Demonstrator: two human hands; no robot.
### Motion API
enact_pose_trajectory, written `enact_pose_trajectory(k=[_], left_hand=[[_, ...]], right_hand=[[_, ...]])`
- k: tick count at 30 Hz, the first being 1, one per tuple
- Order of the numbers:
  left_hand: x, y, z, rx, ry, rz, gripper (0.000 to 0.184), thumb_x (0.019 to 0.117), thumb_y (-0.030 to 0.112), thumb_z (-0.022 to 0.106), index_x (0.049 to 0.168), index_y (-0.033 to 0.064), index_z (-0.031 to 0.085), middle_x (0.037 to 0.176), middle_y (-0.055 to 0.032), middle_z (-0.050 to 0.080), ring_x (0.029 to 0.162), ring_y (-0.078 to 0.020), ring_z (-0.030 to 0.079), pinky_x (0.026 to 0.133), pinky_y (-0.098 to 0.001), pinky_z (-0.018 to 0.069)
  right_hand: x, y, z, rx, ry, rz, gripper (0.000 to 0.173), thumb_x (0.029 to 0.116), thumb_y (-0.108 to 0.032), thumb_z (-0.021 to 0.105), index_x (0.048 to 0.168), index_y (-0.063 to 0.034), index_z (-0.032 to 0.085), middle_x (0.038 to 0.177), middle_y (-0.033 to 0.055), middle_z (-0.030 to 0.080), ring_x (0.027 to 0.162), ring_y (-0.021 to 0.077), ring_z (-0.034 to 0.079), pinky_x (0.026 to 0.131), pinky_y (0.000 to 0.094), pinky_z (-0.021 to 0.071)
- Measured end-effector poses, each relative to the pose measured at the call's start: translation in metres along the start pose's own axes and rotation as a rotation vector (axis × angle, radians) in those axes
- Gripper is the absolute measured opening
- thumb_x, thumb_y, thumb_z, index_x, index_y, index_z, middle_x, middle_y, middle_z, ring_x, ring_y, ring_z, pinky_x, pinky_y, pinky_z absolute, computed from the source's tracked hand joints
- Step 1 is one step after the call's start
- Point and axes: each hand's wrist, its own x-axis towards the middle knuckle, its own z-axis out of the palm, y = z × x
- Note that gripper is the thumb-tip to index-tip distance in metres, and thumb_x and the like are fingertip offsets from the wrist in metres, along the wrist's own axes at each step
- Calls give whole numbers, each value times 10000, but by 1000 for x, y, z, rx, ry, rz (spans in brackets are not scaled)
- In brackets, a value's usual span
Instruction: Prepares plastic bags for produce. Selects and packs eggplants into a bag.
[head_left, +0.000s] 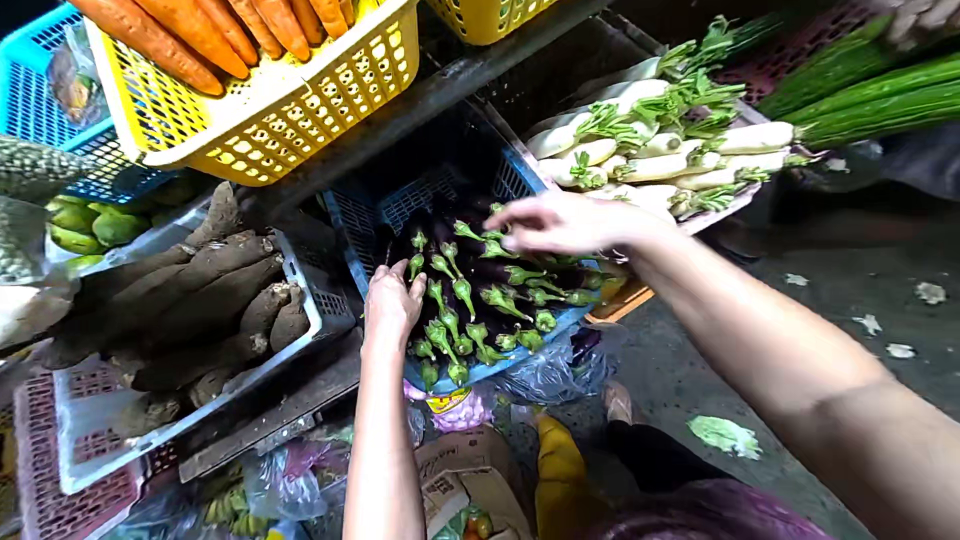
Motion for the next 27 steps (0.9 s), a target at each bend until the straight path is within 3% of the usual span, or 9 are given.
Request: enact_pose_trajectory(k=[2, 4, 7, 11, 14, 17, 22, 24, 27], left_hand=[[-30, 1, -3, -108, 129, 61, 445, 1034, 305, 608, 1387, 35, 616, 1249, -218, 652, 1118, -348, 658, 988, -561, 511], [-74, 5, 4, -276, 217, 193, 386, 1029, 292, 577, 1317, 49, 663, 1115, -105, 701, 955, -167, 678, 836, -364, 559], [-145, 16, 44, -603, -40, 455, 396, 1037, 377, 577, 1196, 42, 716, 1058, -17, 735, 947, -32, 685, 836, -236, 591], [-180, 48, 131, -319, -110, 507, 348, 1011, 342, 596, 1167, 78, 761, 1152, -71, 745, 1120, -140, 686, 999, -317, 547], [-179, 68, 170, -191, 47, 523, 307, 1026, 289, 559, 1088, 76, 772, 1119, -87, 743, 1125, -183, 674, 1018, -321, 517], [-173, 89, 202, -295, -162, 518, 277, 1023, 224, 557, 1039, 67, 784, 1068, -73, 752, 1056, -145, 698, 958, -280, 554], [-108, 88, 391, -85, -1093, 190, 386, 1077, 185, 479, 1413, 31, 589, 1411, -191, 608, 1322, -311, 582, 1145, -490, 431], [-80, 71, 451, 29, -1091, -13, 442, 1030, 171, 560, 1423, -31, 534, 1410, -263, 575, 1327, -391, 554, 1116, -563, 428], [-33, 59, 462, 87, -758, -240, 458, 1068, 209, 495, 1440, -59, 491, 1407, -291, 567, 1321, -402, 562, 1100, -544, 449]], right_hand=[[-72, 20, 0, 175, -118, -44, 369, 986, -291, 592, 1274, -81, 687, 810, -11, 689, 659, 46, 609, 616, 253, 546], [-129, 48, 16, 344, -357, 16, 391, 993, -284, 602, 1298, -52, 678, 881, -9, 714, 720, 21, 619, 668, 226, 538], [-183, 105, 77, 432, -630, 401, 340, 1038, -168, 596, 1342, -21, 643, 1036, 153, 739, 825, 229, 706, 772, 418, 591], [-215, 225, 177, 205, -708, 701, 327, 1041, -138, 591, 1305, 42, 660, 1253, 298, 663, 1194, 458, 623, 1062, 628, 428], [-207, 275, 213, 61, -687, 866, 314, 1027, -126, 587, 1207, 119, 662, 1276, 360, 614, 1249, 512, 566, 1061, 667, 405], [-186, 300, 232, 16, -568, 971, 373, 983, -73, 625, 1298, 125, 590, 1408, 342, 536, 1333, 491, 516, 1091, 646, 410], [-151, 377, 284, -31, -431, 711, 661, 907, -59, 705, 1511, 24, 450, 1562, 263, 410, 1453, 449, 383, 1175, 604, 334], [-146, 401, 295, -71, -429, 690, 762, 894, -154, 761, 1542, 18, 398, 1590, 260, 377, 1490, 450, 319, 1204, 617, 252], [-159, 433, 305, -163, -406, 738, 989, 846, -374, 833, 1629, -124, 283, 1667, 233, 262, 1526, 460, 249, 1204, 657, 213]])
